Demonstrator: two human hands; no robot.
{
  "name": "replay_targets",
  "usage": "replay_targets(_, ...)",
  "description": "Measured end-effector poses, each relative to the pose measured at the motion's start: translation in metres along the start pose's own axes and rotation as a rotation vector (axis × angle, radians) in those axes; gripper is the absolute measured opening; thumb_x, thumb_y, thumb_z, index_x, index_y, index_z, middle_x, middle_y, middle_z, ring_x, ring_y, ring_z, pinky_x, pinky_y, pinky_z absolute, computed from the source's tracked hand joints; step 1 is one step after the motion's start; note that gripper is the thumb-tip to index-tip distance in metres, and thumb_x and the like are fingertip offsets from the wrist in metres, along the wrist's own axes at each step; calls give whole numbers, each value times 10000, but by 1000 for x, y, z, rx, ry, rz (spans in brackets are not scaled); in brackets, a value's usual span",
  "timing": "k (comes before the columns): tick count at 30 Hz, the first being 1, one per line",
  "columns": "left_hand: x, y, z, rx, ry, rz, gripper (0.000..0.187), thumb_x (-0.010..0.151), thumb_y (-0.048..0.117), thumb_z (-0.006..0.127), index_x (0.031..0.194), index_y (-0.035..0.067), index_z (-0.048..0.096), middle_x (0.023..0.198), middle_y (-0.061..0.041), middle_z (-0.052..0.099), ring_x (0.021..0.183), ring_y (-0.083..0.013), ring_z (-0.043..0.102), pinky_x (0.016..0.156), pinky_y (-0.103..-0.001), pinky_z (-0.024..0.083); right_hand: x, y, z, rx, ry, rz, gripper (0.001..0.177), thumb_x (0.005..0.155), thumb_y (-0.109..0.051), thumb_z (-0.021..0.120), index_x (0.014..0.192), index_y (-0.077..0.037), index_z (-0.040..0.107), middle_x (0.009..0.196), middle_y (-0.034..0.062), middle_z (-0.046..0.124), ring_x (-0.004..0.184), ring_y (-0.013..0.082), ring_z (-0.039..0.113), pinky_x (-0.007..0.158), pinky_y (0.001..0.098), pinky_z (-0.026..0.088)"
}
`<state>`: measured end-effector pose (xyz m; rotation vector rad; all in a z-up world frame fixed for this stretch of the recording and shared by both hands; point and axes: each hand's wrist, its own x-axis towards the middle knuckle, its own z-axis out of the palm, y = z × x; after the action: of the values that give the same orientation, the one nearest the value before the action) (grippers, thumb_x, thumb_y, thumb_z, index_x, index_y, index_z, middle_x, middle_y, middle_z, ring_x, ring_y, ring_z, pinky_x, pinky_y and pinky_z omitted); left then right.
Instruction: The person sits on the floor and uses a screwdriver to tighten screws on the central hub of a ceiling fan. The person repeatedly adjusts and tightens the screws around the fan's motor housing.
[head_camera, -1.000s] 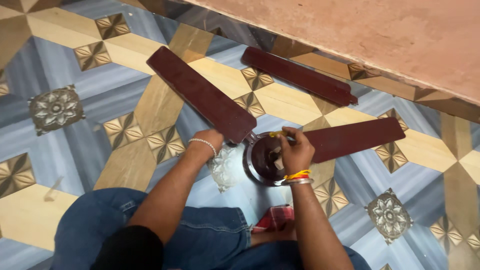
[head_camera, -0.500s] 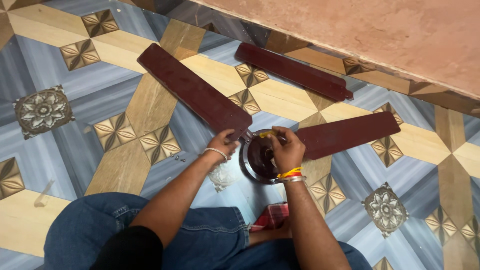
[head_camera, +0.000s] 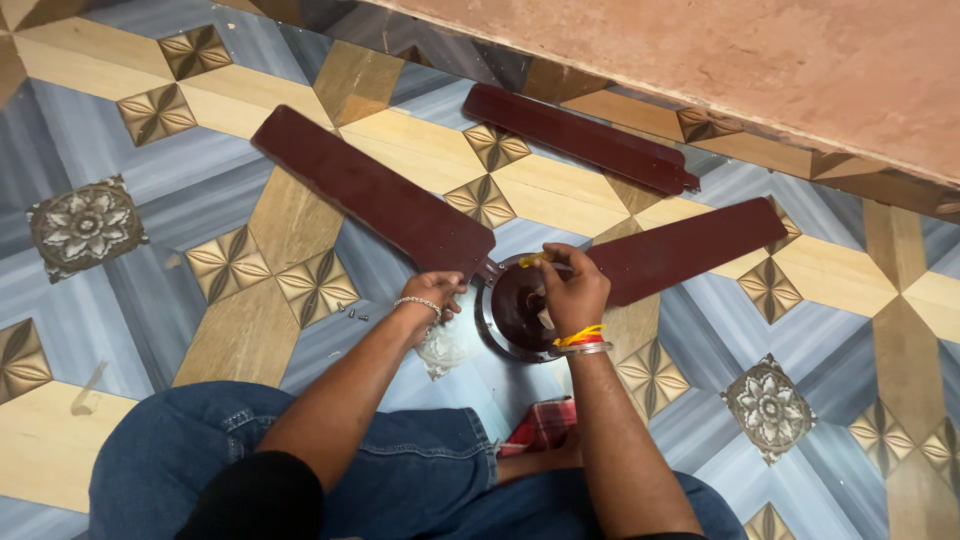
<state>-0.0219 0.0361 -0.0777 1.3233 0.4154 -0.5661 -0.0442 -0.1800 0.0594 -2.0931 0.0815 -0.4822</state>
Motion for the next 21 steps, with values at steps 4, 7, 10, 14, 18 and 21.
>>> replay_targets(4,-4,-5,-2,-25,-18,-34,318,992,244,624,1193,1,659,1032,-91,721,659,-121,618,516,-254,490,0,0,2,-1,-9,31,241,833,-60,831,1064,-38,767,996,98,793,863,172,784,737,287,612)
replay_targets(7,-2,-7,-1,3,-26,-30,296,980,252,665,1120,-9,675,954,-81,690,678,-121,622,529,-250,494,-1,0,3,11,-1,7,241,839,-52,828,1071,-35,768,1000,100,793,877,174,786,763,287,615)
replay_targets(10,1,-8,0,32,-29,-25,264,946,243,686,1101,30,666,918,-58,687,692,-127,629,539,-257,504,-3,-1,5,8,-9,-4,243,836,-50,824,1073,-37,767,996,105,792,884,181,785,772,294,614)
replay_targets(14,4,-15,6,187,6,-47,258,927,237,715,1068,37,634,911,-71,688,733,-129,661,561,-262,535,-2,-3,5,-19,-14,-8,233,842,-68,828,1066,-48,767,1007,108,790,891,184,787,779,294,616)
replay_targets(18,4,-33,24,276,78,-7,362,886,172,779,1050,-3,508,899,-145,663,745,-194,694,554,-326,611,-4,-4,6,-44,-15,-7,233,843,-78,830,1068,-56,772,1001,110,788,886,187,787,774,294,614)
replay_targets(21,3,-43,40,376,124,14,428,885,188,819,1053,-32,493,956,-169,669,774,-246,714,574,-357,649,-4,-5,6,-51,9,-63,237,831,-79,842,1055,-54,770,1004,114,788,894,189,786,783,298,614)
